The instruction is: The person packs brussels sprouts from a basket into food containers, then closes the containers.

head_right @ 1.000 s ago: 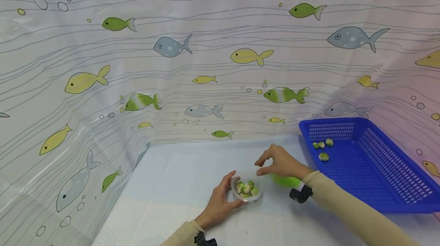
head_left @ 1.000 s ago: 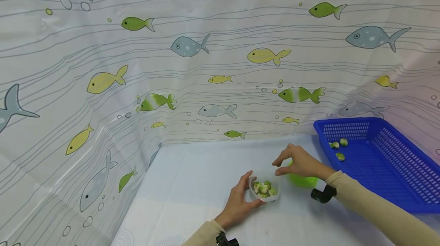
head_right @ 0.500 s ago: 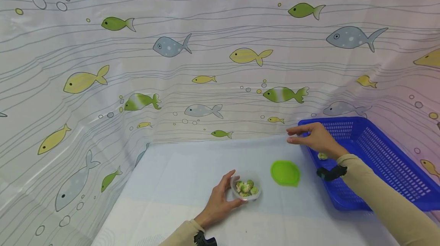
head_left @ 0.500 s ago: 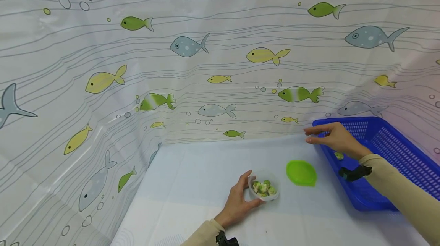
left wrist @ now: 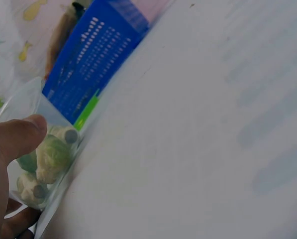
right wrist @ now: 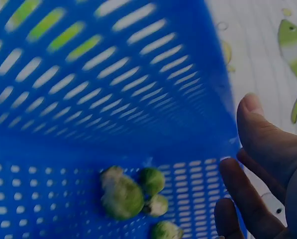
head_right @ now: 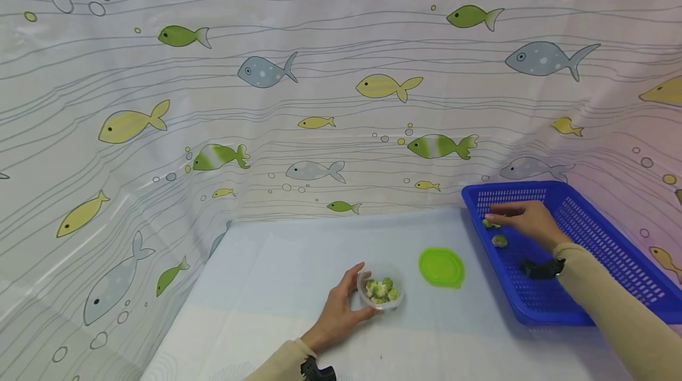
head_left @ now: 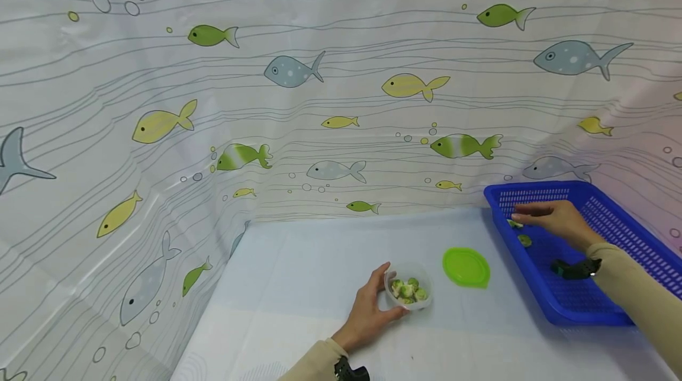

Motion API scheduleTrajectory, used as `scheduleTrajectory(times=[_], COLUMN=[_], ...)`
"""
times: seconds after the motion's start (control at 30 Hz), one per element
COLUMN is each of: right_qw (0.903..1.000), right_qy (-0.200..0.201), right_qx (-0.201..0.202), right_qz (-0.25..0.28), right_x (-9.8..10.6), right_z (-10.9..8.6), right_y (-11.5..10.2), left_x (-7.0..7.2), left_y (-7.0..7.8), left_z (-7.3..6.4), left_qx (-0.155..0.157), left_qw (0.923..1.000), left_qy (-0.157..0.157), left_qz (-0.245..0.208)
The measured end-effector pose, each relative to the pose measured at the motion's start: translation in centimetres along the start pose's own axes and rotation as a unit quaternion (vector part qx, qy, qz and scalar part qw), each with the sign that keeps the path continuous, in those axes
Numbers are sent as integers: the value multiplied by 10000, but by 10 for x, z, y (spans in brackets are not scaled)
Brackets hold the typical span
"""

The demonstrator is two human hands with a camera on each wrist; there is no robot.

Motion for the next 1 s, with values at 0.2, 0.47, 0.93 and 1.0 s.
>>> scheduleTrajectory(times=[0.2, 0.47, 0.93, 1.0], right_qw=[9991, 9956, 9901, 9897], right_qy=[-173, -242, -554, -627], right_qx=[-243, -275, -171, -194], right_qz=[-307, -863, -1275, -1269], right_x=[5, 5, 12, 13], right_z=[3, 4, 10, 9], right_y=[26, 39, 53, 53], left_x=[-1, 0, 1, 2], left_y=[-1, -1, 1, 2], left_z=[0, 0, -1, -2], left_qx=[-44, -86, -36, -8], left_qw=[10000, 9999, 9999, 10000], left_qy=[20, 55, 17, -3], left_qz=[51, 116, 119, 94])
Point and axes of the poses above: each hand's wrist, its own z-axis towards the middle knuckle, its own x-axis out of the back of the hand, y = z × x, the point moved 3 cm from there along z, towards the middle knuckle, and after that the axes turned 12 degrees about z, right-handed, at the moved point
